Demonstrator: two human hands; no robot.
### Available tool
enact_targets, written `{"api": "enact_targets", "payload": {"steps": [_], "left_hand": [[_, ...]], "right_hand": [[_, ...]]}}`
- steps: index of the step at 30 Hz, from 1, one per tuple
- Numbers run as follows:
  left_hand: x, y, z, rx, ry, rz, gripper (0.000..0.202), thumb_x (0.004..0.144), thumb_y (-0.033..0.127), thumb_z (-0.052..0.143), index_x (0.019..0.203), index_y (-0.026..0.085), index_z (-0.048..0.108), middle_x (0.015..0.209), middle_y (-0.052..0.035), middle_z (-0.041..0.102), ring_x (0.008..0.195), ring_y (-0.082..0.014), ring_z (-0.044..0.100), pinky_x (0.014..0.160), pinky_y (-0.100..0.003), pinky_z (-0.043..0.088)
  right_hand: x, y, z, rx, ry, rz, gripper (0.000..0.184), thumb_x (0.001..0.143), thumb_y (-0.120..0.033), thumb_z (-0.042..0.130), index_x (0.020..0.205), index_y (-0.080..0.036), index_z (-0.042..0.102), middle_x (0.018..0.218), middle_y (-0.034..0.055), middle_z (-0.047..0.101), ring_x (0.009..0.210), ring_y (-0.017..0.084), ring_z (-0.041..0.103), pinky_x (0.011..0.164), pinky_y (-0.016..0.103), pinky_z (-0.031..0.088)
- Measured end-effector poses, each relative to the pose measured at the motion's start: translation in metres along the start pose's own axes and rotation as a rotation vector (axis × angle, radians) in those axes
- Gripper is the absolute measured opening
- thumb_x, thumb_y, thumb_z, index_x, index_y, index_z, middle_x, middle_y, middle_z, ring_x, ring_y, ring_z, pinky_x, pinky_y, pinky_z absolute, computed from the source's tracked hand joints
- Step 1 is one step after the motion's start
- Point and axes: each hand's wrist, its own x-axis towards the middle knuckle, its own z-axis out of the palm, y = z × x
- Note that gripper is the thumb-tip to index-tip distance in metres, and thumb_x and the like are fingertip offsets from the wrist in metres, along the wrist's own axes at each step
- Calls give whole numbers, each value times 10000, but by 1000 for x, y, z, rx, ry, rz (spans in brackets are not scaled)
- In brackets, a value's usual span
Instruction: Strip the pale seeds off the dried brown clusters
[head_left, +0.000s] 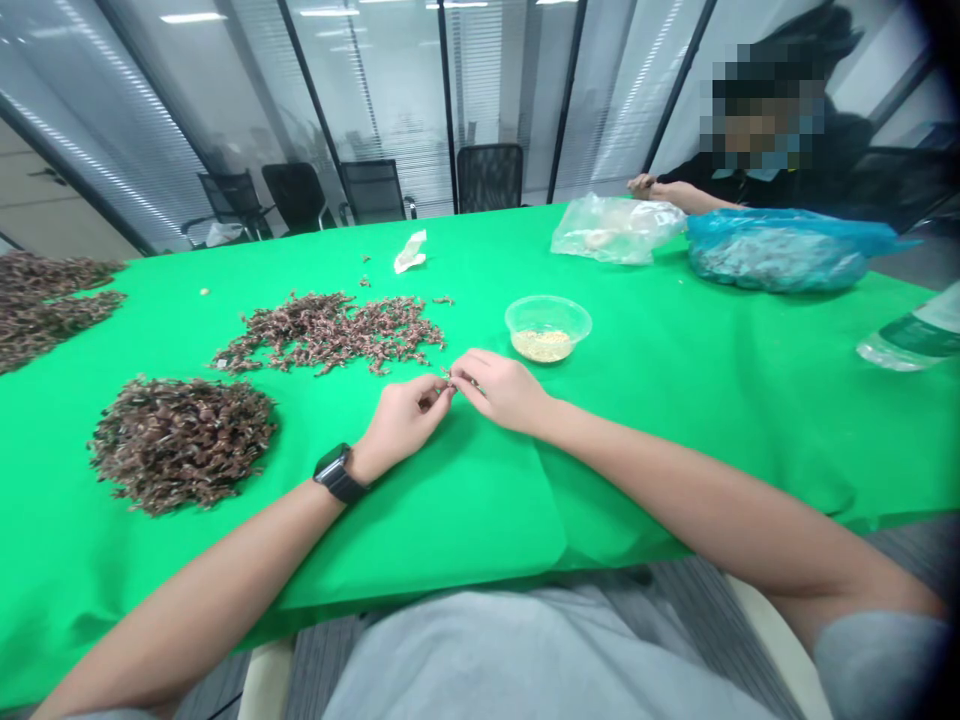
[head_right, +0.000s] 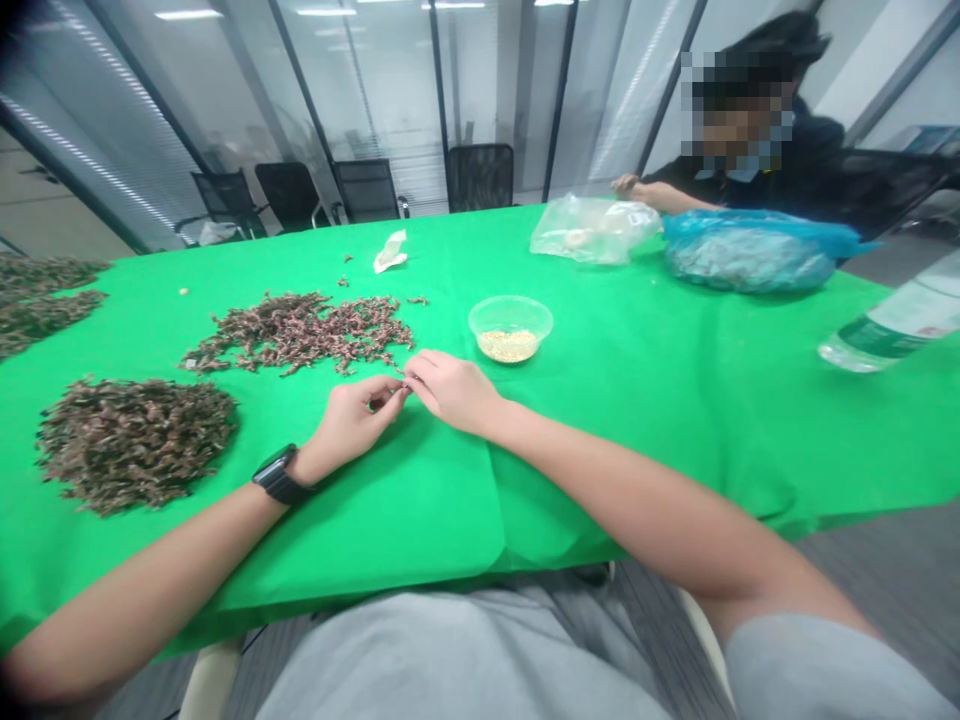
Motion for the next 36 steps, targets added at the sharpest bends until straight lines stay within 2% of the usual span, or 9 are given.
{"api": "enact_targets", "payload": {"steps": [4,9,12,17,21,27,30,36], "left_hand": [[-1,-1,1,17,20,-13,255,955,362,556,859,170,693,576,40,580,521,-96,483,544,-230,341],[-1,-2,0,48,31,-1,249,958,366,557,914,171,705,588,36,609,513,-97,507,550,-231,354],[-1,-4,0,62,25,20,242,958,367,560,945,176,708,592,37,616,511,-97,518,547,-228,357],[-2,-5,1,95,18,56,236,963,355,549,942,181,707,580,36,609,500,-96,511,538,-225,357],[-2,-2,1,104,23,53,233,963,351,547,929,180,702,581,31,615,497,-98,512,539,-225,360],[-2,-1,0,92,21,39,242,965,353,539,903,176,692,582,28,620,509,-101,527,542,-223,369],[-2,0,-1,96,16,36,245,962,353,538,885,177,691,583,27,618,513,-102,525,548,-223,373],[-2,2,-2,138,21,56,236,965,343,531,897,182,689,591,21,619,518,-108,529,557,-232,369]], "right_hand": [[0,-3,6,206,53,182,88,924,-223,582,875,-170,634,797,27,649,680,135,569,660,265,454],[3,-3,8,447,54,377,113,880,-246,614,828,-163,670,743,14,677,668,131,578,625,259,452],[5,-2,7,508,49,434,131,861,-276,649,806,-159,672,741,16,682,669,132,576,622,265,456],[5,-3,4,446,96,386,73,831,-224,688,804,-167,652,742,8,672,680,133,587,658,270,458],[3,-1,5,336,122,244,36,858,-182,661,823,-177,654,805,16,650,718,135,578,664,262,450],[-1,3,3,204,64,60,72,925,-199,587,910,-181,655,884,34,634,754,142,571,705,272,454],[-1,0,1,163,39,47,86,932,-205,562,922,-185,644,896,41,636,767,149,575,708,274,456],[-1,-4,2,183,44,122,80,927,-224,559,884,-182,611,829,32,624,737,150,571,686,272,452]]}}
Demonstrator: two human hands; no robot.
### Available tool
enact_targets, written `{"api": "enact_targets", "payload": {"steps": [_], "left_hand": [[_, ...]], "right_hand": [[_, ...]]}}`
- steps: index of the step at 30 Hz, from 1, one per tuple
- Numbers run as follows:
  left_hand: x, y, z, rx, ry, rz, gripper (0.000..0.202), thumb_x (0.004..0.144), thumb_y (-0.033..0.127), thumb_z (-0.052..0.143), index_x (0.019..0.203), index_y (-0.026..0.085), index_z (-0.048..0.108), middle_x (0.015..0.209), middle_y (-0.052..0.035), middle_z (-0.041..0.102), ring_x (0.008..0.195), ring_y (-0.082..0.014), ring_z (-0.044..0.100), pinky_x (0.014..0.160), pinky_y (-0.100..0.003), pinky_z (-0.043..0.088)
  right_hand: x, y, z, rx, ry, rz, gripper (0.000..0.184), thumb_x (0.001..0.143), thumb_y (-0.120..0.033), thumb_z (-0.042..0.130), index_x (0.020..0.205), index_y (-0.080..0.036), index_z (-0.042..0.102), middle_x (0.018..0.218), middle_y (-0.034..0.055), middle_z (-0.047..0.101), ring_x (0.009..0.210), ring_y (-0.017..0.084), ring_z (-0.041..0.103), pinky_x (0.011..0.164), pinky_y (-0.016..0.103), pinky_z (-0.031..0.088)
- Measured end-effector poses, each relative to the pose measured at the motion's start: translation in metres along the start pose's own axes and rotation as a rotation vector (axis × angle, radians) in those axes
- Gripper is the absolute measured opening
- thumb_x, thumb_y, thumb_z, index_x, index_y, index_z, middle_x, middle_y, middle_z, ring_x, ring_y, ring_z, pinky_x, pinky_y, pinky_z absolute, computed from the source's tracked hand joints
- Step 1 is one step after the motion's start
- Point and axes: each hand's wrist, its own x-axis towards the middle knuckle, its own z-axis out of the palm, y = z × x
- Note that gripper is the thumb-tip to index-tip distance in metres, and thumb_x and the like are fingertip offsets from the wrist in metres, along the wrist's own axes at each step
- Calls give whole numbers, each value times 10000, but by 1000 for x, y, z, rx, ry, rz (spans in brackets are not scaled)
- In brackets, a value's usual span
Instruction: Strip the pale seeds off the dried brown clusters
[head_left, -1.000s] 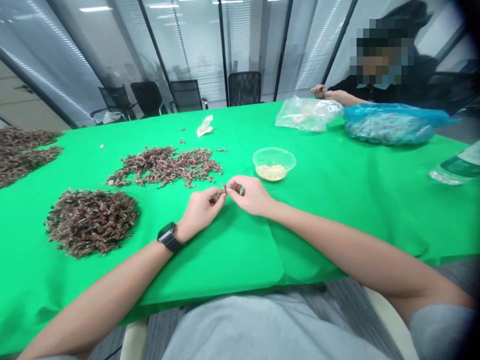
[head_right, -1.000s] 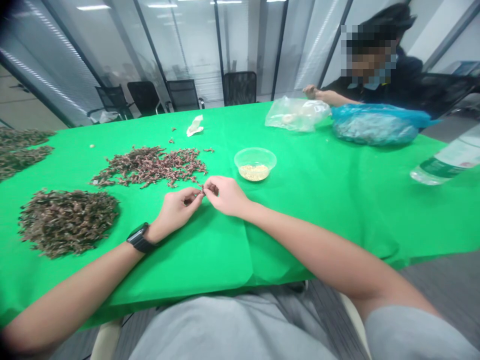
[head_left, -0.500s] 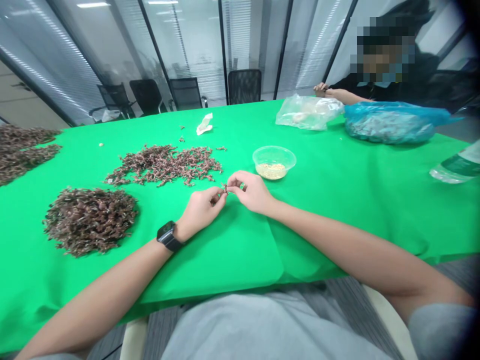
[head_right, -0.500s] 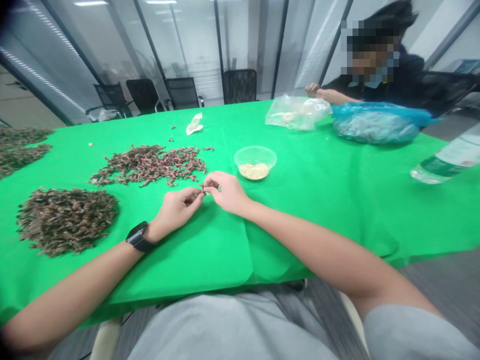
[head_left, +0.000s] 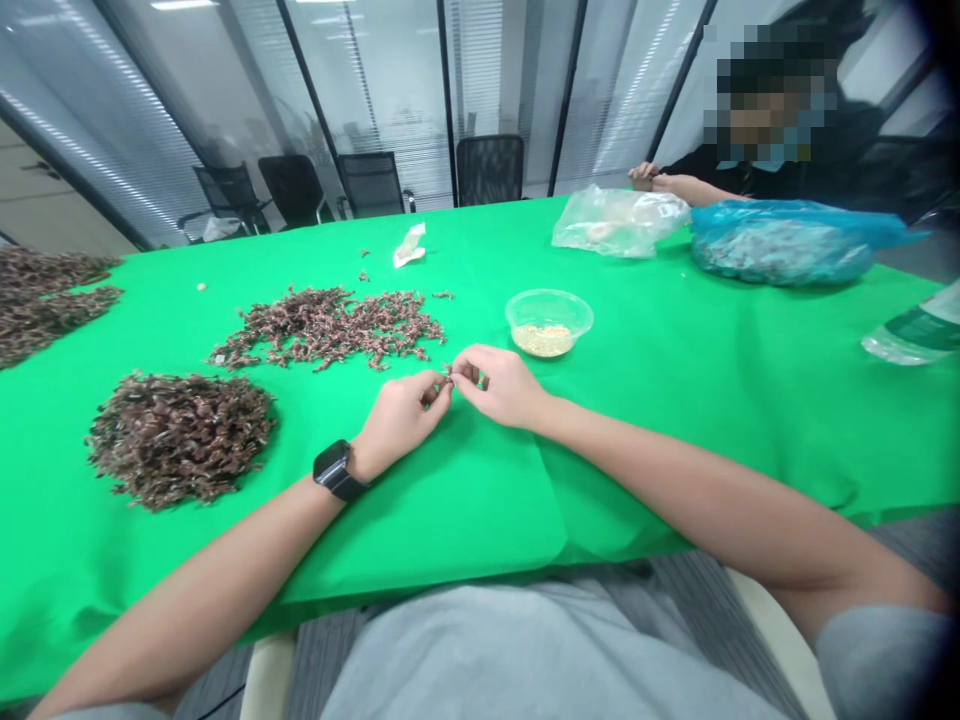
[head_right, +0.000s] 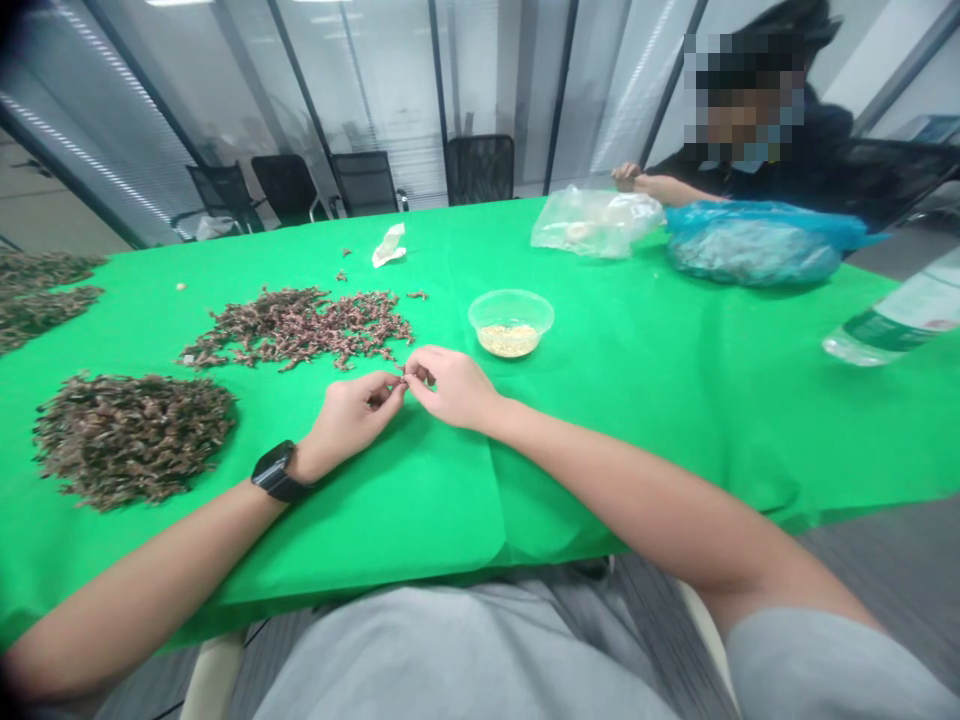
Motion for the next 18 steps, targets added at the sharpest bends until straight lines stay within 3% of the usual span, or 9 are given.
{"api": "enact_targets", "payload": {"steps": [8,15,18], "left_hand": [[1,2,-2,79,-28,26,246,976,337,518,875,177,675,617,2,624,547,-120,527,575,-246,352],[0,1,0,55,5,4,247,971,353,529,891,184,691,593,16,602,519,-115,502,560,-249,334],[1,2,-1,10,23,-24,268,982,374,512,934,186,696,586,22,590,508,-115,490,550,-251,330]], "right_hand": [[0,-2,0,-71,-9,-33,119,940,-224,542,879,-171,630,858,47,646,769,154,576,733,278,445],[4,-2,2,145,42,194,155,894,-227,569,772,-167,643,700,0,651,656,129,566,662,259,439],[5,0,2,222,69,245,131,891,-231,570,830,-164,664,716,0,660,671,131,583,667,259,460]]}}
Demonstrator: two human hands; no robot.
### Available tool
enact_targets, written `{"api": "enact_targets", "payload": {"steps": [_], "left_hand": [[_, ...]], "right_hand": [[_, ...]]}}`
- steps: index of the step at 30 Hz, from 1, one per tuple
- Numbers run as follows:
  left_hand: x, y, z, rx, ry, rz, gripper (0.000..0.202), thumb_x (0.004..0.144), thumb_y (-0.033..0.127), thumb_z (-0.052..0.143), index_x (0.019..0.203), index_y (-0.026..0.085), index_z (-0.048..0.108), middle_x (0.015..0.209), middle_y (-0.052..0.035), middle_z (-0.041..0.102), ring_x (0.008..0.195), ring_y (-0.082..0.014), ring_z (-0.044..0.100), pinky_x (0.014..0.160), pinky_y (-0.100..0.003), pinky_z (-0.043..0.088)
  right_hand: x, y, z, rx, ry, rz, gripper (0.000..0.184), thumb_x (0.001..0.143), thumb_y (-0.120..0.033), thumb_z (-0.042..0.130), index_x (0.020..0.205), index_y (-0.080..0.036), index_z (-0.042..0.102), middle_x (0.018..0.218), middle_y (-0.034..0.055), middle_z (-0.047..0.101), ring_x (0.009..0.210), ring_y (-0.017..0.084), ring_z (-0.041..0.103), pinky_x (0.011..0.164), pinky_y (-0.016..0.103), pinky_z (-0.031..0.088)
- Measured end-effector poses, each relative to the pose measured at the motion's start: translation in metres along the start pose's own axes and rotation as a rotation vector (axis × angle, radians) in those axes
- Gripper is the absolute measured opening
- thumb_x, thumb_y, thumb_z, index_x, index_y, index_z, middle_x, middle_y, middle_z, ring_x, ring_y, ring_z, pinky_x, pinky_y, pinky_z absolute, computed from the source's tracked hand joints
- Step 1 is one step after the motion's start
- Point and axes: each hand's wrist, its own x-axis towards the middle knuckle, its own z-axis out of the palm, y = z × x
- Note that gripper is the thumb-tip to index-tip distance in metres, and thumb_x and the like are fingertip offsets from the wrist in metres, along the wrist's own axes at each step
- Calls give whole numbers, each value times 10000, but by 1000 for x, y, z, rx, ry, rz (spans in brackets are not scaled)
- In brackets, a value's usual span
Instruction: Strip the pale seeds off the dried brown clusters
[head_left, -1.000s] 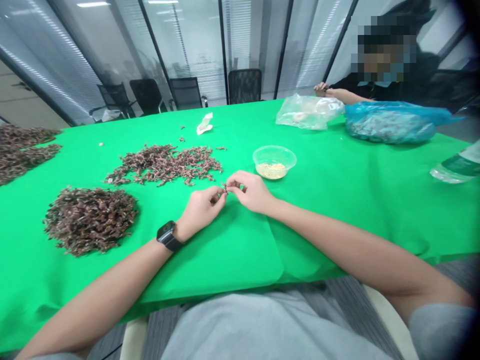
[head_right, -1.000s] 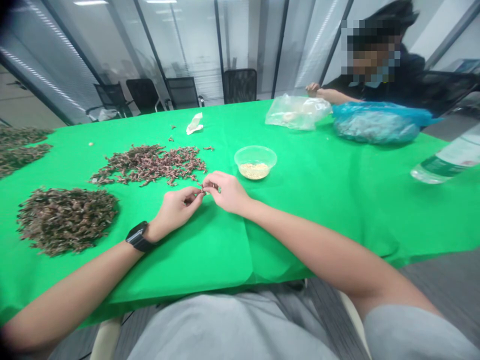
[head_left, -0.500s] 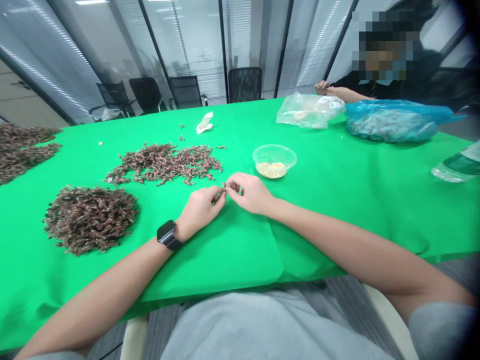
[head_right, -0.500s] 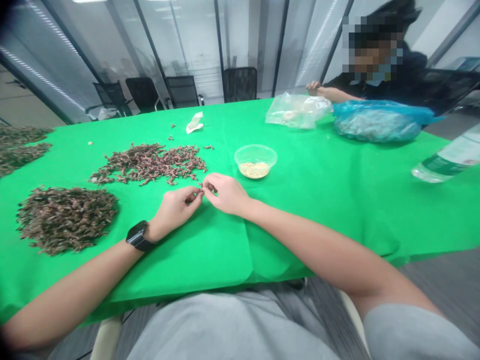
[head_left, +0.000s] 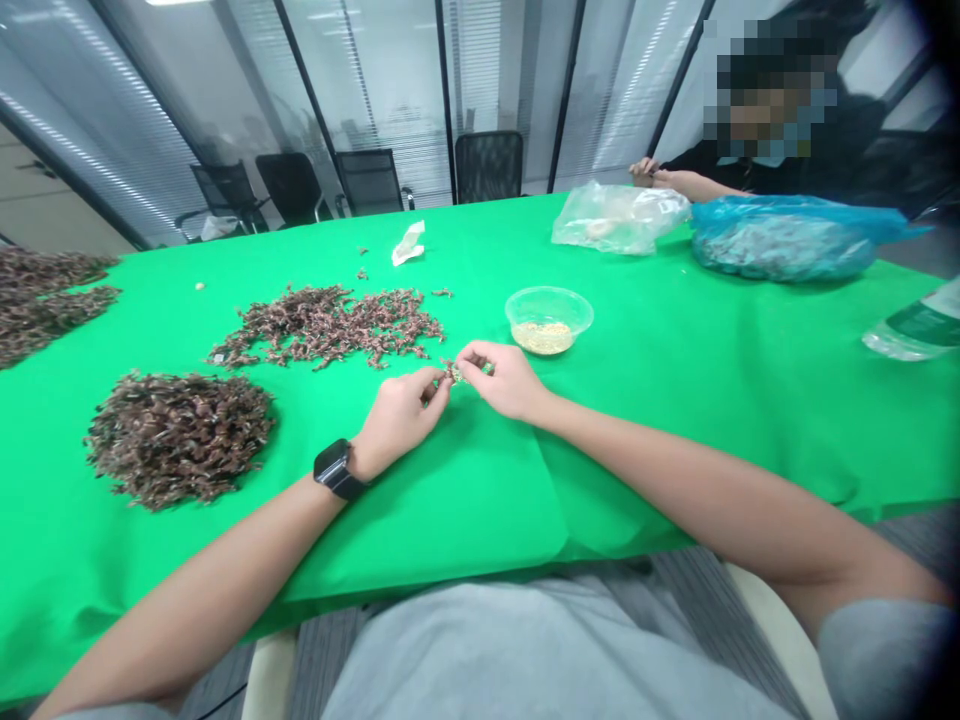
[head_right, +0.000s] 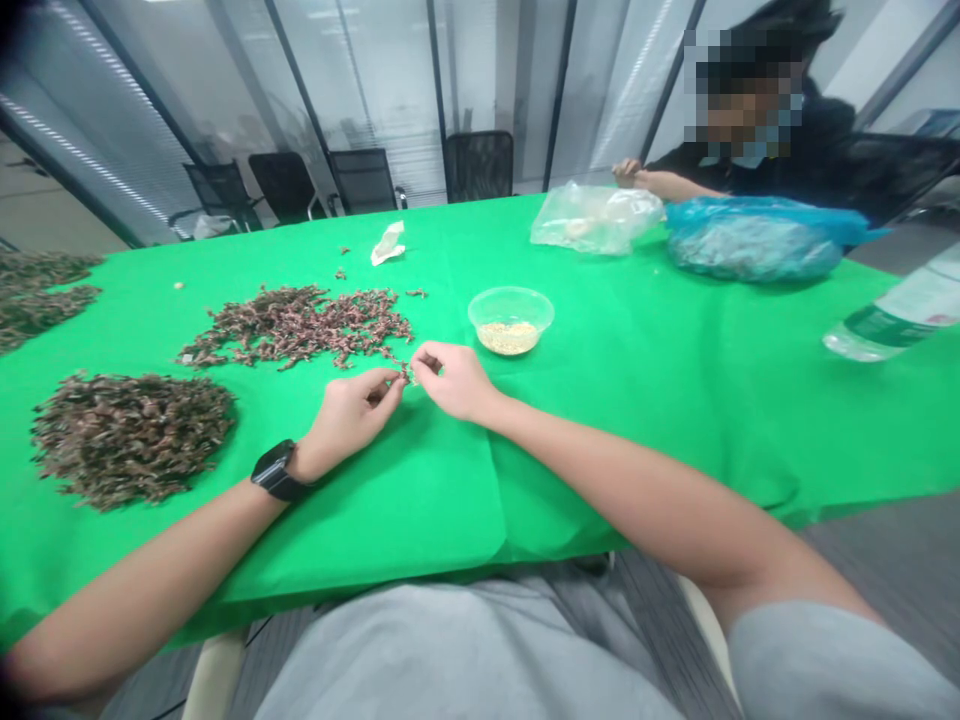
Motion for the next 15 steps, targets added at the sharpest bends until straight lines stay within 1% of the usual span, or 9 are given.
{"api": "enact_targets", "payload": {"steps": [2,4,6,7,8,10,12,15], "left_hand": [[1,0,-2,-66,-12,-29,293,997,379,481,924,184,688,606,19,600,531,-120,506,562,-251,345],[3,-1,-3,-148,-51,-56,349,1010,383,444,822,181,659,621,11,611,563,-126,525,593,-253,374],[4,-5,-2,-229,-99,-74,404,1016,396,417,742,181,620,628,3,616,589,-135,535,621,-258,399],[4,-7,-1,-267,-117,-79,408,1017,407,411,748,181,619,637,-1,621,599,-139,537,624,-260,406],[5,-10,0,-305,-129,-82,398,1017,420,409,790,182,633,648,-3,628,609,-143,541,622,-260,411],[5,-15,4,-378,-143,-91,363,1020,438,409,941,186,659,674,-4,642,621,-147,549,616,-258,423],[4,-17,7,-424,-143,-105,356,1024,451,408,1068,192,648,703,-6,659,633,-148,560,630,-260,445],[4,-13,7,-444,-142,-127,364,1018,474,432,1155,193,617,782,-26,699,686,-155,611,685,-274,488]], "right_hand": [[0,2,0,64,12,17,151,898,-231,568,968,-166,685,791,14,690,717,140,613,683,265,485],[1,4,0,115,-9,12,219,907,-235,566,1082,-179,685,897,33,719,777,151,640,699,274,508],[1,5,1,139,-49,-2,222,914,-246,570,1086,-188,698,953,42,733,817,159,655,707,280,523],[1,6,1,142,-62,-6,207,916,-250,574,1063,-188,707,951,41,736,822,162,658,707,283,527],[0,7,2,141,-66,-6,192,916,-252,580,1039,-185,713,934,39,737,819,164,660,706,284,530],[0,7,2,129,-49,-5,169,914,-251,591,999,-179,719,895,36,735,805,165,661,705,287,533],[0,6,1,108,-23,-14,160,919,-249,591,976,-178,722,875,34,733,796,166,661,709,290,533],[0,5,0,71,-3,-40,164,932,-258,584,966,-180,725,895,39,740,807,170,665,726,294,529]]}}
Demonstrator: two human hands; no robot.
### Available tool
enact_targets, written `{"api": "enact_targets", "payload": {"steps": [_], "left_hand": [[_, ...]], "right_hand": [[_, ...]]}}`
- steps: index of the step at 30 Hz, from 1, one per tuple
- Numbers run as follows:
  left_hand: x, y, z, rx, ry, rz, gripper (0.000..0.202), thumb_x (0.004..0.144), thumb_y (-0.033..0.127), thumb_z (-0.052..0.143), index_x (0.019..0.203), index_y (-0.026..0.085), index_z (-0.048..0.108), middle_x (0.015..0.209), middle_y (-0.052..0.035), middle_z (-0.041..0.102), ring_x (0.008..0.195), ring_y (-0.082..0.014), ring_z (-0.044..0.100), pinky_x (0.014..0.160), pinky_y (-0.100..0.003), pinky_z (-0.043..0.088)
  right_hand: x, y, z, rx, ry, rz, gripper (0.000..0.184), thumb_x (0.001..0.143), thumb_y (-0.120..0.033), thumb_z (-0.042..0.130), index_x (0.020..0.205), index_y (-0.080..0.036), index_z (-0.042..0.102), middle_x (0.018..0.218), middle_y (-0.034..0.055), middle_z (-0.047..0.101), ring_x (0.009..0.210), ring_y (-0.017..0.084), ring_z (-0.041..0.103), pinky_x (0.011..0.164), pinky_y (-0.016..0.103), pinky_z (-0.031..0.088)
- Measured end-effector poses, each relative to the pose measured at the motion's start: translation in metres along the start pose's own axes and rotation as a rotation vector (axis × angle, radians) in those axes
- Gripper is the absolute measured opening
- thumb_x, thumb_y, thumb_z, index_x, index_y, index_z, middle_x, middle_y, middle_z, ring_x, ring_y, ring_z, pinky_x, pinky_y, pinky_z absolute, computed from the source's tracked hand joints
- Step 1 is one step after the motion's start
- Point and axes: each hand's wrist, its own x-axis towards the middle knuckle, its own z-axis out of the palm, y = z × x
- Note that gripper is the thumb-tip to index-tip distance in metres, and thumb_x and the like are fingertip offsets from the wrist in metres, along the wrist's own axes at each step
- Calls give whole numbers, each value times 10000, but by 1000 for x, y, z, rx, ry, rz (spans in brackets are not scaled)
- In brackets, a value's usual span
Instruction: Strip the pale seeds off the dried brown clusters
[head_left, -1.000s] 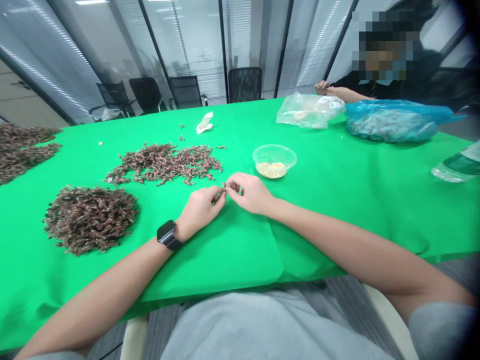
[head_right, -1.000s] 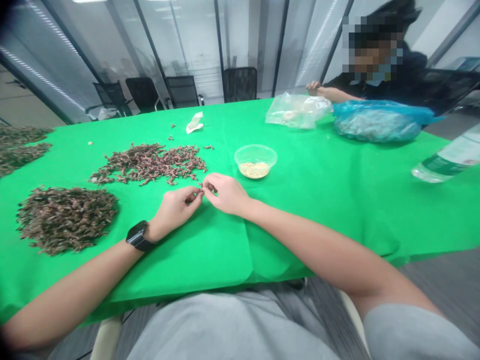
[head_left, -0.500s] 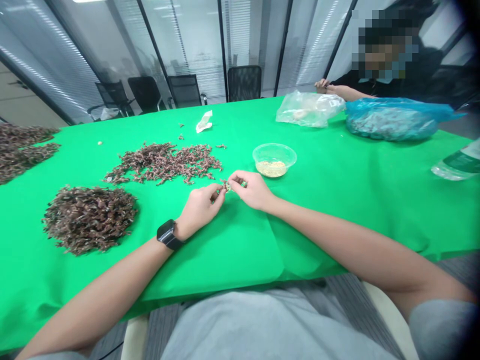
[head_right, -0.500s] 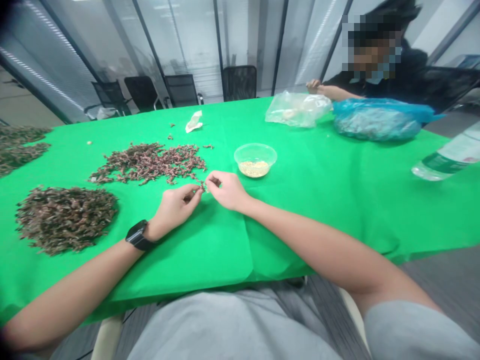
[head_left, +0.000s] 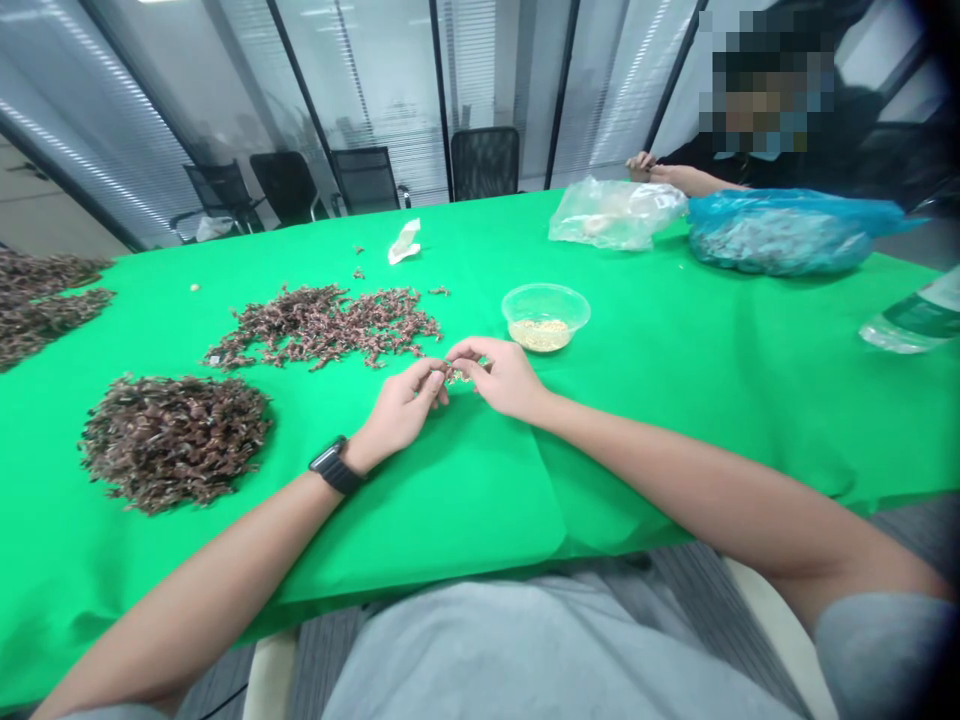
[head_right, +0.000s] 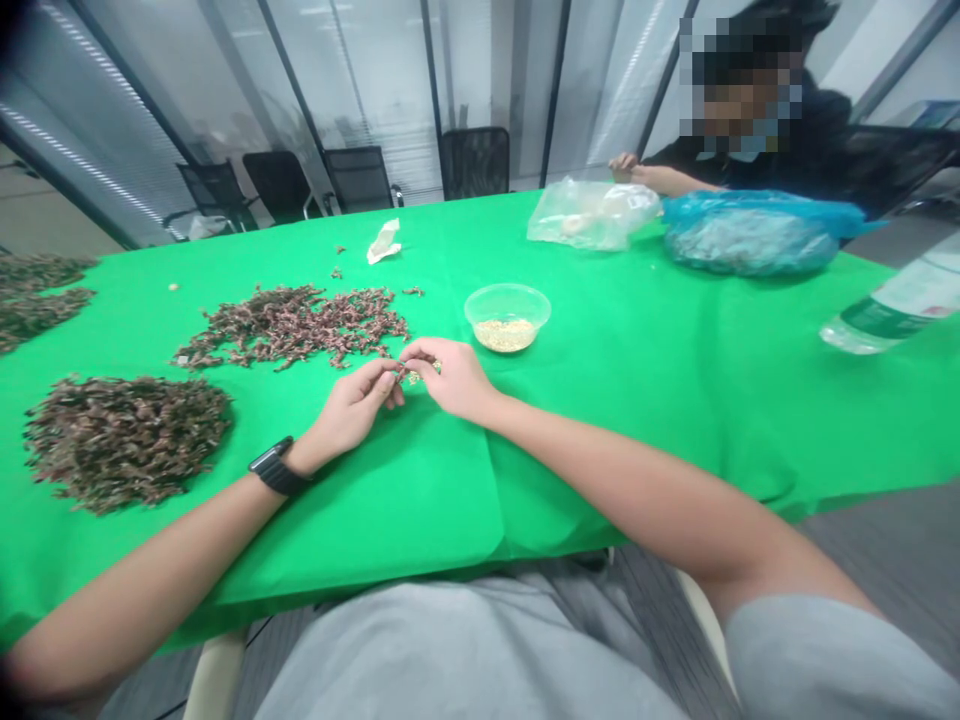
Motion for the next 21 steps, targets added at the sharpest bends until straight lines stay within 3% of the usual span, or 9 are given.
{"api": "enact_targets", "payload": {"steps": [7,12,15,21], "left_hand": [[-1,11,-1,40,25,-34,359,978,492,527,1175,200,597,927,-56,754,793,-189,707,803,-322,536],[2,8,-2,120,144,43,283,982,433,528,1075,201,660,1037,-59,743,941,-196,683,866,-318,513],[4,8,-3,151,204,74,223,964,375,554,999,195,681,987,-43,742,906,-183,660,829,-300,501],[2,12,-3,171,216,67,217,934,354,587,857,188,704,828,-17,730,772,-161,624,761,-291,474]], "right_hand": [[0,2,-1,-83,25,-46,159,933,-248,577,960,-186,721,942,47,748,848,179,670,739,289,509],[0,2,0,-110,34,-66,148,924,-209,580,959,-191,723,944,42,748,840,177,667,752,294,505],[0,1,0,-126,24,-90,140,921,-194,588,949,-186,724,936,42,745,825,174,664,759,295,503],[-2,-1,2,-162,-3,-138,146,928,-184,588,935,-198,734,941,41,743,855,180,668,777,298,500]]}}
